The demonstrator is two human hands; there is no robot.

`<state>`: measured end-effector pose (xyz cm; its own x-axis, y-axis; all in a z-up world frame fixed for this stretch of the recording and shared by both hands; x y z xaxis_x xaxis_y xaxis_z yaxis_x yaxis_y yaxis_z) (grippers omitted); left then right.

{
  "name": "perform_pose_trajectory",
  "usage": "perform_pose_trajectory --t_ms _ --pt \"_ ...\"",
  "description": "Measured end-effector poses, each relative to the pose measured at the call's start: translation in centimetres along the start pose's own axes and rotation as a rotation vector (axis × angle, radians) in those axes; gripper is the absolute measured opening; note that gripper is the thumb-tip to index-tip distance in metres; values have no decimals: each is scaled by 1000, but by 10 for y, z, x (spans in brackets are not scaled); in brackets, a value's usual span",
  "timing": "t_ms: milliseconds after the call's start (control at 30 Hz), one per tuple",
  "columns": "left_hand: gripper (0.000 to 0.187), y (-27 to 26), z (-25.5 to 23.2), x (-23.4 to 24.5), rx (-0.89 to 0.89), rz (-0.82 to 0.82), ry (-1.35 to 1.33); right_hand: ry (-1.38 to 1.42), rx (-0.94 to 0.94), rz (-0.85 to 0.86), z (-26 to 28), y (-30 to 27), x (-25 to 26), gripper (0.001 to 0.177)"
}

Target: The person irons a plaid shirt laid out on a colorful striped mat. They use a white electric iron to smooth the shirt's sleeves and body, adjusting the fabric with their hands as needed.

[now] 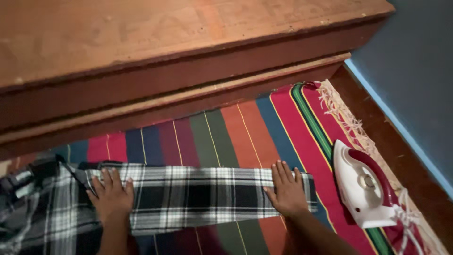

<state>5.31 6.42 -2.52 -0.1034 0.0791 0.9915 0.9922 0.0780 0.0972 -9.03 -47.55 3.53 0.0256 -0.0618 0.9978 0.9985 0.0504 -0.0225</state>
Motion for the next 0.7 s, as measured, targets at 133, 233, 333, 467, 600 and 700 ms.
perform_pose_trajectory --t_ms 133,233,333,467,600,700 --pt "80 -9 -50 11 257 197 278 1 20 -34 -1 4 6 79" --pt "76 -59 -155 21 123 276 244 5 8 -25 3 1 6 77" --pt "72 -101 -264 31 -230 376 48 7 8 -17 1 2 6 78" --pt "71 -108 -313 77 -447 199 -197 -8 3 -12 -3 2 3 78" --pt "68 -55 -262 68 -315 282 -229 -13 12 -16 3 2 3 78" --pt "62 -22 -200 53 -194 174 65 -8 8 4 1 3 6 79"
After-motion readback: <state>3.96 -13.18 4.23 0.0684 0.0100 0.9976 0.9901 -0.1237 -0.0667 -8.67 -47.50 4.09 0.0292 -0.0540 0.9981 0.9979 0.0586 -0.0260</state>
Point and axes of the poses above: each hand's wrist, its own y-axis towards the middle knuckle, its own x-axis out of the back of the hand, z = x × y, the point moved 8 cm from there along y, towards the middle knuckle, and after that the axes turned 10 degrees about z, right-handed, at the moved point
